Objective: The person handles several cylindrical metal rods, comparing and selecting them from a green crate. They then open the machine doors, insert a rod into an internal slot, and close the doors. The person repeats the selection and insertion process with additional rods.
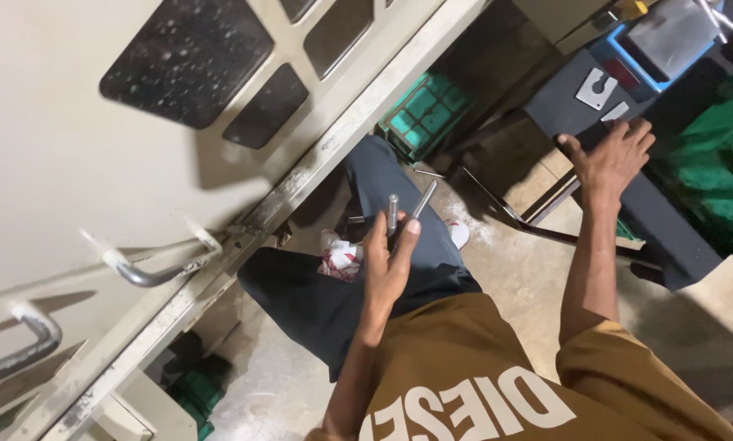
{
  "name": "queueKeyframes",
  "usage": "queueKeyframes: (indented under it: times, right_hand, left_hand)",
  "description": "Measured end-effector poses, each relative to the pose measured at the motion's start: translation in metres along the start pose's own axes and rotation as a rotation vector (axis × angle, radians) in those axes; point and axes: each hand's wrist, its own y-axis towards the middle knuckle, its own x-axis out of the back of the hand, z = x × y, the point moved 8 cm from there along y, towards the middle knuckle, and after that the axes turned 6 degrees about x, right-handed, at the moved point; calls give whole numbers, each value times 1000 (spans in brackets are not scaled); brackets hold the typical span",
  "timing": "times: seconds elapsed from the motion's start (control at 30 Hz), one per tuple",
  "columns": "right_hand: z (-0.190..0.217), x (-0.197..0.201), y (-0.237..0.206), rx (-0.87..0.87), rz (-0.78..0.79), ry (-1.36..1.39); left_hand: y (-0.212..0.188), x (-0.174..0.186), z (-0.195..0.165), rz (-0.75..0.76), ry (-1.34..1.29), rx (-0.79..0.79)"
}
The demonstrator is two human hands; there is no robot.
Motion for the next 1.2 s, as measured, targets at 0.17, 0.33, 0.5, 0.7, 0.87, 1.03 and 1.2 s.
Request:
queueKeyframes:
  times: [0.17, 0.33, 0.5, 0.7, 0.87, 1.03, 1.2]
  right_hand:
    - [17, 3, -22, 75, 28, 26]
    - [64, 9, -39, 214, -48, 133]
    - [188, -18, -85, -406, 590, 1643]
    - [373, 114, -128, -29, 1027, 2434]
    - [429, 195, -117, 438, 620, 2143]
    - [458, 218, -121, 610, 412, 2024]
    - [465, 219, -129, 535, 448, 2126]
  left_hand:
    - [-1, 7, -8, -14, -34, -4]
    - [-9, 19, -17, -53, -54, -28]
    - [-23, 42, -33, -147, -72, -91]
    - [-52, 80, -67, -197, -325, -289]
    - [-75, 121, -86, -362, -244, -332]
    - [-89, 148, -88, -475, -70, -307]
    - [-97, 158, -93, -540, 32, -348]
